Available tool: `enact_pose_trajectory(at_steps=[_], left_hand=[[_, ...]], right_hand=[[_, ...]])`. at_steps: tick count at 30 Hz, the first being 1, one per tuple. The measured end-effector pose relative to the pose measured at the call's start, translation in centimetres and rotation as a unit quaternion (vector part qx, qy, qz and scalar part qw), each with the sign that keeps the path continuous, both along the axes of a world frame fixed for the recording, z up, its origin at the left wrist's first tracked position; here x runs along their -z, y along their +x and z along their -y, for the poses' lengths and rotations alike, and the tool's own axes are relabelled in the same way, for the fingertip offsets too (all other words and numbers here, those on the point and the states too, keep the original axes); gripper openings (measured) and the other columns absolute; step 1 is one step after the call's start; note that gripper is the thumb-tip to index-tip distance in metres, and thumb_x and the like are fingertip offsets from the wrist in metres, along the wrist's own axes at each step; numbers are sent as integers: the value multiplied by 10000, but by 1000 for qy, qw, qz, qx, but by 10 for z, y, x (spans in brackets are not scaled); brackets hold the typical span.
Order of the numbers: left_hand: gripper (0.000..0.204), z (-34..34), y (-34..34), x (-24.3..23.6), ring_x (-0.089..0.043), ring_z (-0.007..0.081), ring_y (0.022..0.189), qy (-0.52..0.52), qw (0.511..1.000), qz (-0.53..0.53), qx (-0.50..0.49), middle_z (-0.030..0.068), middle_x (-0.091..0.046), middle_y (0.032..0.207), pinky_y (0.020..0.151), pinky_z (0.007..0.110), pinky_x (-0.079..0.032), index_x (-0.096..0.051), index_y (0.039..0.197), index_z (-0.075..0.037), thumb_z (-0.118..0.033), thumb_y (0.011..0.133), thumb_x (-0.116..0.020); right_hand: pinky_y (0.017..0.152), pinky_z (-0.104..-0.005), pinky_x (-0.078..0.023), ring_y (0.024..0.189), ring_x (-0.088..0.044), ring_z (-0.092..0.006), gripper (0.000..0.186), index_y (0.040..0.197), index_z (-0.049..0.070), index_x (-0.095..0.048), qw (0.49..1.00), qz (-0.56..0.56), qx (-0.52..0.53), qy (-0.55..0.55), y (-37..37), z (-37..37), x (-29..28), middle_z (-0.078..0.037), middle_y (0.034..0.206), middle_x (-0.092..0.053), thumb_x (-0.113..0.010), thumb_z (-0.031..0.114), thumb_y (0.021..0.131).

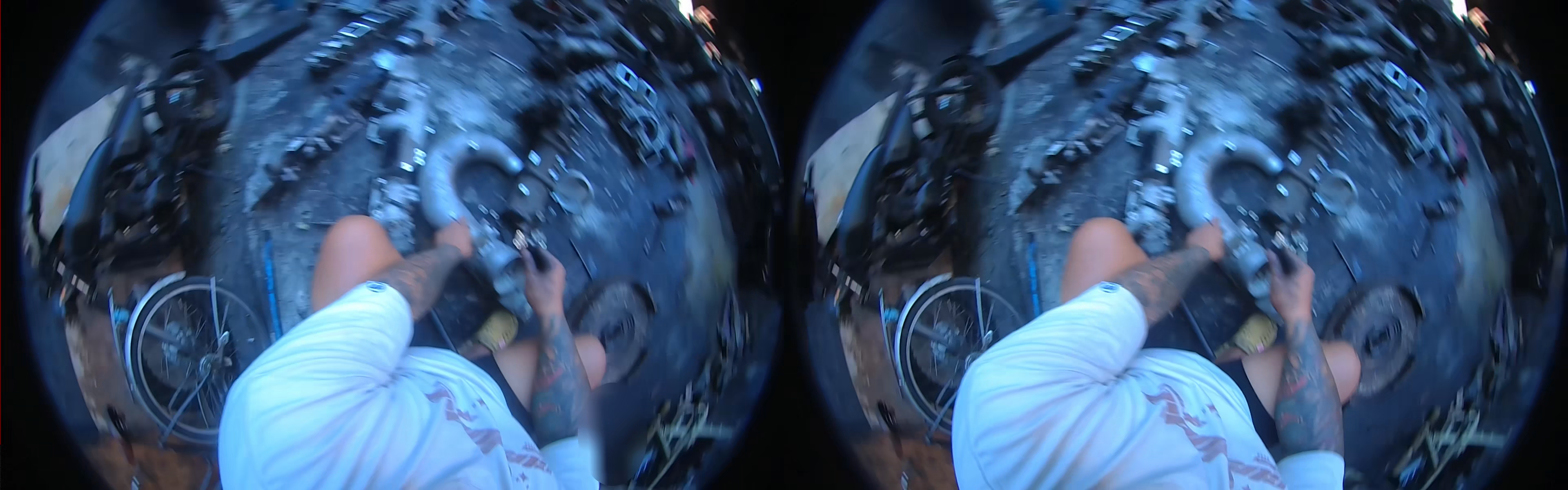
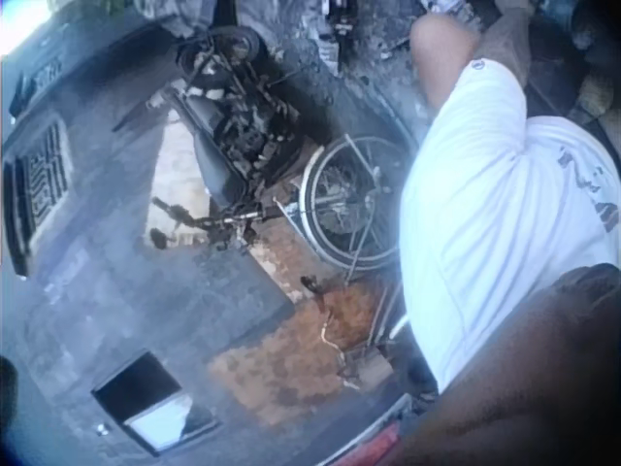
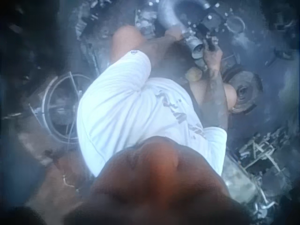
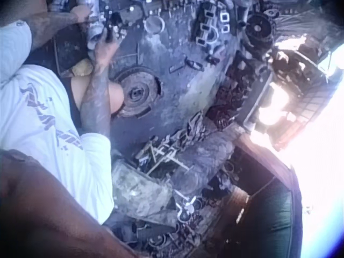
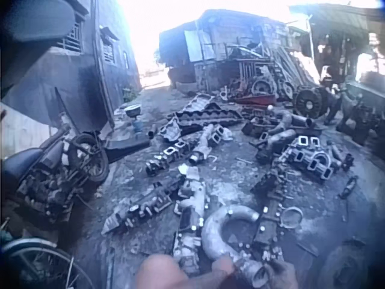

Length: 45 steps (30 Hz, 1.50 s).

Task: Dismantling and repairing automotive engine manifold and intake components.

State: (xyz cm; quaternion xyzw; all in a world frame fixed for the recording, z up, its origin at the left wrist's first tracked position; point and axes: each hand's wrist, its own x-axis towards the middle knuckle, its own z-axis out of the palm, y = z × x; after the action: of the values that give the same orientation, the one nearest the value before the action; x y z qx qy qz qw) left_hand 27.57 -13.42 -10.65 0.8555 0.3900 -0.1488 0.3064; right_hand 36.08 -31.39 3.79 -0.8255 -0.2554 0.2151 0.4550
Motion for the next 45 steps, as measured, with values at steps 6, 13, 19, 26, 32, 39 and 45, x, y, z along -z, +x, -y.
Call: enact_pose_trajectory(at_steps=[6, 13, 19, 26, 32, 39, 45], left_hand=[[340, -4, 15, 24, -562, 376, 963, -15, 983, 129, 127, 203, -596, 1014, 808, 464, -448, -510, 1126, -92, -322, 877, -487], [356, 3, 37, 6, -573, 384, 934, 20, 978, 77, 191, 219, -586, 989, 788, 484, -457, -468, 1142, -56, -317, 904, -428], [345, -3, 46, -4, -585, 382, 933, 36, 966, 18, 256, 214, -603, 1013, 801, 487, -452, -483, 1144, -85, -321, 914, -382], [354, -4, 46, -2, -585, 363, 947, 39, 961, 22, 272, 189, -624, 989, 808, 466, -455, -510, 1133, -96, -314, 901, -354], [364, -8, 47, -2, -565, 389, 970, -9, 967, 24, 253, 204, -613, 1013, 828, 474, -439, -516, 1119, -96, -336, 895, -357], [319, -14, 37, 37, -549, 398, 988, -77, 973, 171, 138, 263, -583, 1005, 818, 456, -434, -511, 1026, -4, -283, 880, -463], [378, -24, 11, 49, -559, 377, 981, -109, 977, 146, 111, 236, -589, 1024, 818, 431, -446, -509, 1120, -16, -128, 763, -566]], right_hand=[[642, -281, -482, 694, -630, -183, 257, 1003, -55, -616, 999, -33, 7, 21, 6, 7, 9, -186, 825, -664, -629, 135, 832], [645, -283, -476, 691, -579, -120, 229, 1002, -36, -609, 997, -75, 8, 11, 13, 18, 5, -151, 793, -649, -597, 143, 859], [614, -342, -488, 653, -631, -243, 260, 954, -41, -610, 997, 76, 2, -4, 16, 23, -2, -189, 739, -639, -599, 192, 841], [662, -397, -495, 735, -636, -351, 306, 930, -26, -609, 989, -18, -56, -138, 12, 22, -8, -224, 774, -632, -581, 247, 793], [652, -373, -508, 718, -647, -316, 306, 944, -22, -609, 987, -6, -91, -132, 10, 24, -1, -208, 782, -643, -582, 230, 774], [533, -319, -485, 559, -598, -166, 247, 868, -19, -634, 992, -94, 32, -83, 18, 13, 27, -123, 650, -627, -597, 191, 743], [510, -299, -450, 593, -601, -159, 282, 866, -38, -652, 969, -183, 90, -139, 18, -19, 60, -100, 736, -653, -508, 204, 843]])
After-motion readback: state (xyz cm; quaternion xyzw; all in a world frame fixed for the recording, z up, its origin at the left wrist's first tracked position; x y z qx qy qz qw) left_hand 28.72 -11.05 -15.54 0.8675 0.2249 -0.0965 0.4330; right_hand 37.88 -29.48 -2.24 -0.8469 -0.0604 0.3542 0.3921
